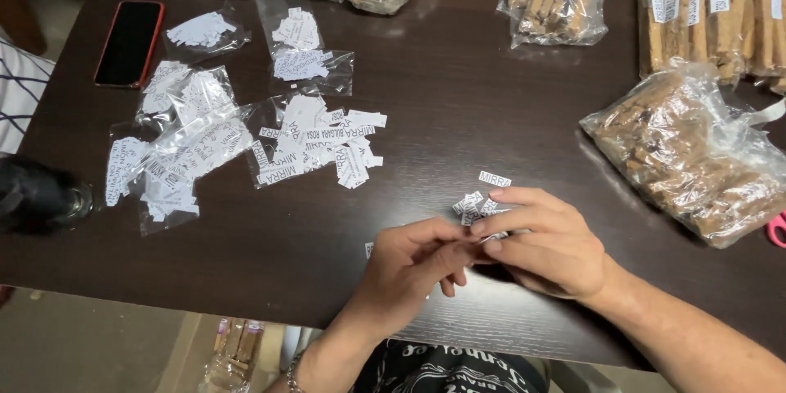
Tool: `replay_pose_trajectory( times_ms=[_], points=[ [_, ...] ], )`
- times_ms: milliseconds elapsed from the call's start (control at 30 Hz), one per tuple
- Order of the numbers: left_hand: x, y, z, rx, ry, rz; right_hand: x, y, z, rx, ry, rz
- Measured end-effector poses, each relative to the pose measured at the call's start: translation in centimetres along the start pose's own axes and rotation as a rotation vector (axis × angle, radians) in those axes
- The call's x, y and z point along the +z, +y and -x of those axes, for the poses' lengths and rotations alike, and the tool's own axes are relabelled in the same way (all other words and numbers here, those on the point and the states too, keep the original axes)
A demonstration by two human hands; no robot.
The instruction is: The person is packaging small bundles of wooden sticks into plastic bags and adding printed labels to each package.
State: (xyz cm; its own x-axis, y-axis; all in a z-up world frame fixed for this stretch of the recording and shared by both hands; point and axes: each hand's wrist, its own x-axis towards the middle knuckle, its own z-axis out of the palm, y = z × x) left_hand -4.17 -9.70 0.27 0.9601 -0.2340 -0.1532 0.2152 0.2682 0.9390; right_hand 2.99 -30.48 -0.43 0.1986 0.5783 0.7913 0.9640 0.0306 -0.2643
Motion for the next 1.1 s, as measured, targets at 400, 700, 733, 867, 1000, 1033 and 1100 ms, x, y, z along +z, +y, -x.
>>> replay_pose_trajectory(
  times_ms=[400,700,733,867,1000,1033,1100],
  points=[
    [1.1,-0.2,0.4,0.013,0.121,0.087,-0.1,-0.2,0.7,0.030,0.062,-0.108],
    [0.6,-0.8,-0.5,-0.056,0.243,-0.158,-0.5,2.7,2.6,0.476,0.332,-0.018],
    [0.6,-0.2,-0.6,-0.055,0.244,-0.160,-1.0,3.5,2.8,0.475,0.334,-0.018],
    [-0.6,0.3,-1.4,0.121,0.185,-0.537,-3.1,7.7,4.9,0.635,0.437,-0.021],
    [-2.5,1.8,-3.0,0.270,0.161,-0.766,-4.6,10.8,7.3,0.725,0.499,-0.125],
    [-3.0,2.5,-2.8,0.270,0.155,-0.770,-4.3,10.7,7.4,0.726,0.505,-0.123],
    [-4.0,3.9,-2.6,0.135,0.083,-0.970,-4.0,10.7,7.5,0.778,0.500,-0.170]
  ],
)
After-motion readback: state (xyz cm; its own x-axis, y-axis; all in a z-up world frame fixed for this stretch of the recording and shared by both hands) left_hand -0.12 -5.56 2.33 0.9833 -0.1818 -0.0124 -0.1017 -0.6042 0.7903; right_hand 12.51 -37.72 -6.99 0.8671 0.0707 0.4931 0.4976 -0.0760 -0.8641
